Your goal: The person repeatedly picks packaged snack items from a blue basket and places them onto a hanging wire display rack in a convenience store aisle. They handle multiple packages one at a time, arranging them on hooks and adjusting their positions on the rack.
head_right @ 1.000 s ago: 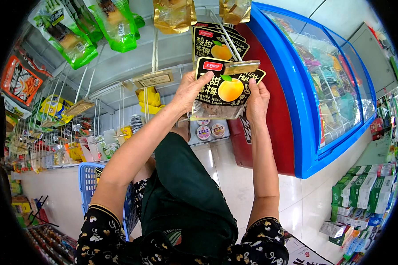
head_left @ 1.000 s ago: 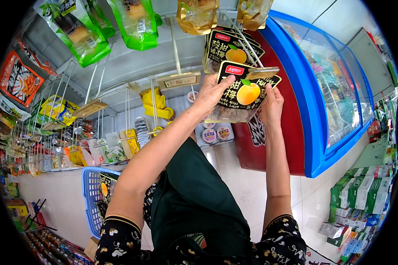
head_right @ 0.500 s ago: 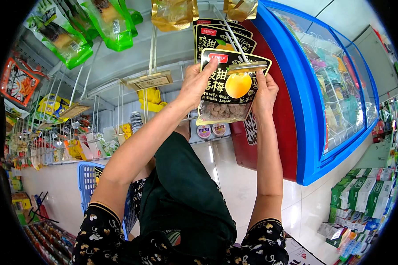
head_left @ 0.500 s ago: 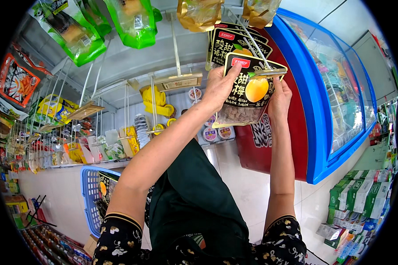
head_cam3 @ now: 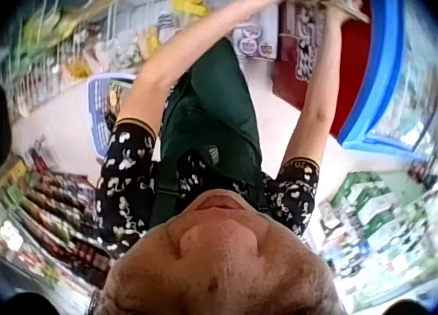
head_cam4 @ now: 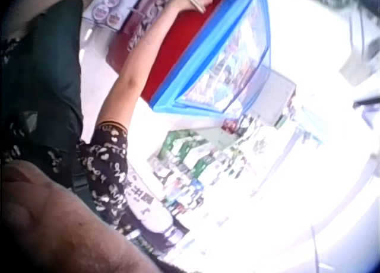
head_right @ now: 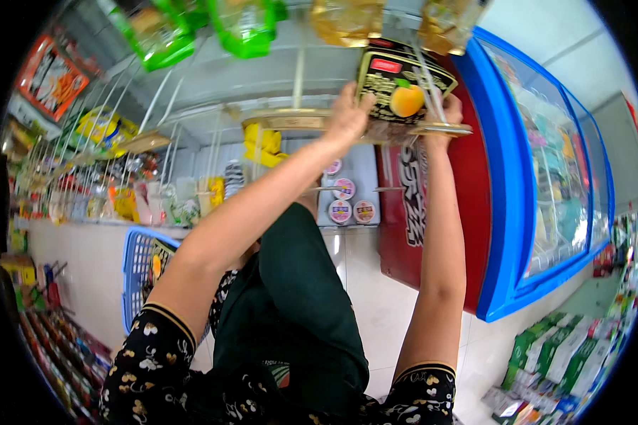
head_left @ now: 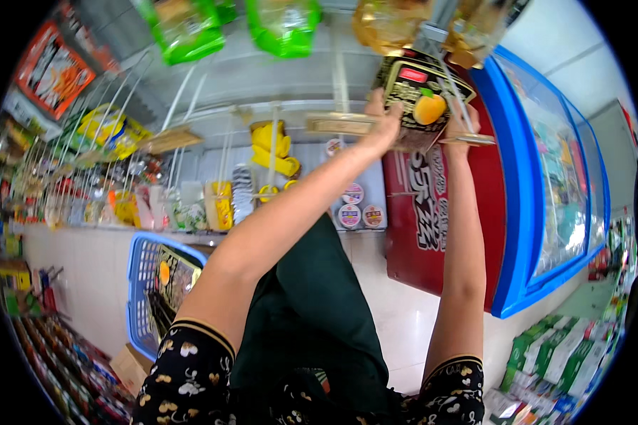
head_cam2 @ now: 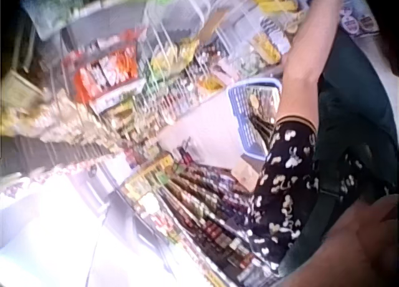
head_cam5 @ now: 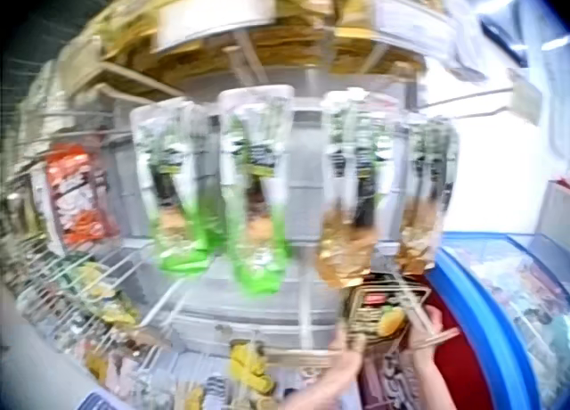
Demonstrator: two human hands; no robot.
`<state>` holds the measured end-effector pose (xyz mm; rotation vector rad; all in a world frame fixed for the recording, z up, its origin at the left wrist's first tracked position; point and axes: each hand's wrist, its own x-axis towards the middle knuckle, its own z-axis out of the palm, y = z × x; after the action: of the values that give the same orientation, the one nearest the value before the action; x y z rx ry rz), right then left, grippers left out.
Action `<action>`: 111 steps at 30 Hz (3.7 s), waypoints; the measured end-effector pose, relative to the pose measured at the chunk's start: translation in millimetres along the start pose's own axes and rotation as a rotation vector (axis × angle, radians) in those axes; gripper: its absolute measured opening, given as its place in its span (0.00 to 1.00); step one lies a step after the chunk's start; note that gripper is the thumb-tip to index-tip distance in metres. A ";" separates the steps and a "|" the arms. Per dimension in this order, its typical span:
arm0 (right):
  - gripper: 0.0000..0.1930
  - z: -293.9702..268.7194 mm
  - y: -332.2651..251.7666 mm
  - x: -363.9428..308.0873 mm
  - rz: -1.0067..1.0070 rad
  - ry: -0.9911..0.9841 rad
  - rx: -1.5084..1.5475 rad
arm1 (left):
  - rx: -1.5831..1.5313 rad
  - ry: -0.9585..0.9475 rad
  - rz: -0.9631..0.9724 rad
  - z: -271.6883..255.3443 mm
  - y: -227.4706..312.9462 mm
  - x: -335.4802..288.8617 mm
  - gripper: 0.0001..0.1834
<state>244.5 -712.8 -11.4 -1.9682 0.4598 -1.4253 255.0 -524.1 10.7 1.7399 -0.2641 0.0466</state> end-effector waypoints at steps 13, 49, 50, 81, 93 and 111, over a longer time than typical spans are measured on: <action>0.08 -42.9 -221.8 -288.3 -0.143 -0.746 0.444 | 0.591 0.238 0.187 -292.0 -18.8 -269.8 0.32; 0.15 -52.4 -283.4 -340.7 1.413 -1.173 1.137 | 0.806 -0.243 0.212 -315.5 5.8 -323.6 0.19; 0.13 -56.9 -274.5 -332.2 1.389 -1.120 1.112 | 0.868 -0.210 0.200 -319.0 14.2 -305.9 0.24; 0.12 -109.9 -49.6 -57.6 0.535 -0.252 0.939 | -0.599 -0.414 -0.072 -14.4 25.0 -46.0 0.16; 0.12 -98.3 -44.6 -37.7 0.534 -0.232 0.818 | -0.457 -0.320 -0.048 -9.1 31.1 -37.8 0.17; 0.16 -45.4 -25.7 -43.2 0.269 -0.311 0.112 | -0.174 0.107 0.286 -34.9 -6.3 -67.9 0.20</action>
<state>184.8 -681.1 -15.5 -1.9112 0.4697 -0.9396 194.2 -478.9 -0.9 1.5114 -0.4241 0.3157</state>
